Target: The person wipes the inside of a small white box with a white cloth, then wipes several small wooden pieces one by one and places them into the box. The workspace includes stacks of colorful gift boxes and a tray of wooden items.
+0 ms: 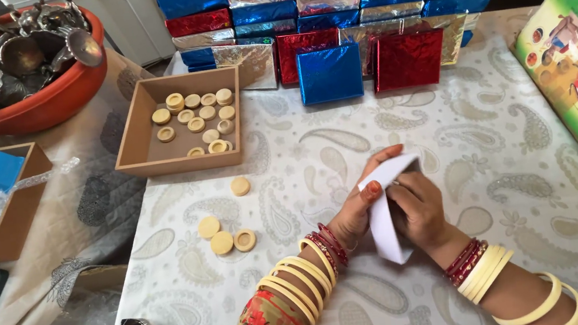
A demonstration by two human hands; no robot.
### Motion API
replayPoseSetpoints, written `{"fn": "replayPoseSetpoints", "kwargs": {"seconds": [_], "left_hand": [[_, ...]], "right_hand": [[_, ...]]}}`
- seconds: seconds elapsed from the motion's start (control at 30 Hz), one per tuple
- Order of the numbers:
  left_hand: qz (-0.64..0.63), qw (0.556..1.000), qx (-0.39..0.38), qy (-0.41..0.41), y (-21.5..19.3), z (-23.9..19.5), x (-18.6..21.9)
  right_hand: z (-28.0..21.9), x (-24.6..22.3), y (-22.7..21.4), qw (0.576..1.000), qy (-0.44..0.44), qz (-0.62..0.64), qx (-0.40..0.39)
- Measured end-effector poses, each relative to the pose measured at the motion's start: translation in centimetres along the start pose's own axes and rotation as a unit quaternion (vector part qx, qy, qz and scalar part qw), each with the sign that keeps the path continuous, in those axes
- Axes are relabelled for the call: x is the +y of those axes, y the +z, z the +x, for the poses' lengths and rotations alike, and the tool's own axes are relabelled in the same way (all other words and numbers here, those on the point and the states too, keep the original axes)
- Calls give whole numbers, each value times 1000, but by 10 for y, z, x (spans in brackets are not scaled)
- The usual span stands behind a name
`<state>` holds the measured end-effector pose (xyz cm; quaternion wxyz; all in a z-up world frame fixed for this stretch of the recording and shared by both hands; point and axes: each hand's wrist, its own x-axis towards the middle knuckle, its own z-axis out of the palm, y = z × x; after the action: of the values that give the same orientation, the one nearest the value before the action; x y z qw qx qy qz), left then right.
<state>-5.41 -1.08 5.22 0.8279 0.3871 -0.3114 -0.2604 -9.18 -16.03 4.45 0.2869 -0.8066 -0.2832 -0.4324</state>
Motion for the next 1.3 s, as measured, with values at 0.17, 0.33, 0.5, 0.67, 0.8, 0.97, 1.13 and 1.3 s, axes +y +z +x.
{"fn": "replayPoseSetpoints", "kwargs": {"seconds": [0.17, 0.33, 0.5, 0.67, 0.8, 0.97, 1.13, 1.3], "left_hand": [[70, 993, 80, 47, 0, -5, 3], [169, 971, 120, 122, -17, -6, 7], [-11, 989, 113, 95, -29, -1, 7], [-29, 999, 32, -18, 6, -1, 20], [18, 999, 42, -20, 6, -5, 15], [81, 995, 53, 30, -15, -11, 6], [19, 989, 134, 59, -7, -5, 20], [-82, 993, 75, 36, -18, 0, -2]], "right_hand": [[27, 6, -9, 993, -13, -100, -58], [28, 3, -6, 987, 0, -65, -144], [13, 4, -2, 973, -169, 10, -157], [9, 7, -12, 988, -136, -64, -41], [20, 13, -14, 983, -75, -165, -10], [23, 9, -13, 989, -45, -121, -76], [4, 7, -1, 978, -58, -20, -198], [15, -3, -14, 975, -204, -29, -87]]}}
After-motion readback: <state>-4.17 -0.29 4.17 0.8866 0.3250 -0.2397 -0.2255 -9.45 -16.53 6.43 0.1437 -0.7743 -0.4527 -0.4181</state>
